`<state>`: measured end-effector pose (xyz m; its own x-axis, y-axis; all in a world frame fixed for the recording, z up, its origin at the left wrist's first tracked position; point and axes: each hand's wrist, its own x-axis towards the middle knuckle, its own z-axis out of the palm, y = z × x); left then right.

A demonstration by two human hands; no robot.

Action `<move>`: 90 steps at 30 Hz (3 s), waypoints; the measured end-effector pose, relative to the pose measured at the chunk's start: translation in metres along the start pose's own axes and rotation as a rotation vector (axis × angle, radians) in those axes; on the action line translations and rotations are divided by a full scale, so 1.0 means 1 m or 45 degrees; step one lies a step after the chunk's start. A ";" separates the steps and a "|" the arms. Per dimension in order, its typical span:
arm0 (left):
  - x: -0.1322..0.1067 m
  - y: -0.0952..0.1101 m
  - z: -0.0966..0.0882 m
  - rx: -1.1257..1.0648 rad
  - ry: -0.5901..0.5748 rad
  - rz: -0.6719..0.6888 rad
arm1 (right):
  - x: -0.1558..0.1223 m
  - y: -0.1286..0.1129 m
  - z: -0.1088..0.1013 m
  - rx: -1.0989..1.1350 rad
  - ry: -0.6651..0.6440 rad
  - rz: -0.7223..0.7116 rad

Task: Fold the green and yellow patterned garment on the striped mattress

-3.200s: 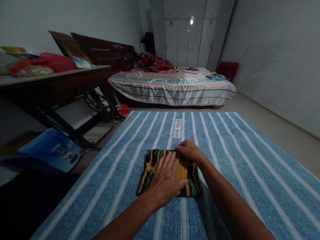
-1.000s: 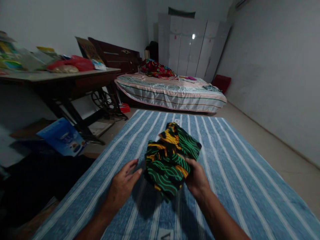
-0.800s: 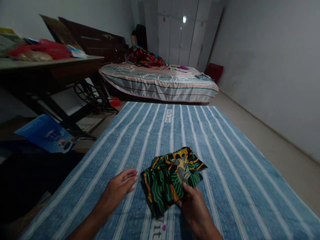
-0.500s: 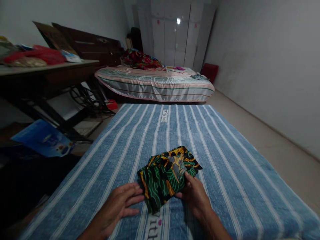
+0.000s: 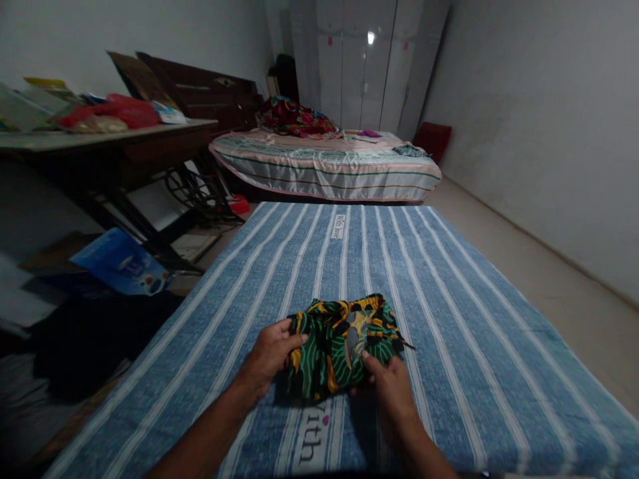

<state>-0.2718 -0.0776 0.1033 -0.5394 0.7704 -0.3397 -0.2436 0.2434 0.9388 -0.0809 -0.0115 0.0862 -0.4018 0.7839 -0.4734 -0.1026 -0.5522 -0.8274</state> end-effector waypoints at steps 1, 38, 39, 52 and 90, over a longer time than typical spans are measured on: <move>-0.001 0.000 -0.006 0.022 -0.008 -0.033 | -0.008 0.007 -0.001 0.003 0.010 0.072; 0.017 0.018 0.027 1.439 -0.078 0.831 | 0.045 -0.058 -0.063 -2.207 0.022 -0.191; 0.017 0.016 0.027 1.451 -0.072 0.841 | 0.046 -0.058 -0.063 -2.186 0.021 -0.190; 0.008 -0.004 0.010 1.479 -0.031 1.036 | 0.044 -0.082 -0.052 -1.192 -0.171 -0.160; 0.054 0.036 0.012 1.489 0.110 0.334 | 0.048 -0.043 0.009 0.361 -0.286 0.141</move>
<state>-0.3003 -0.0198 0.1195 -0.5262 0.8454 -0.0915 0.7367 0.5070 0.4475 -0.1038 0.0471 0.1023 -0.6109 0.6506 -0.4511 -0.2827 -0.7115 -0.6433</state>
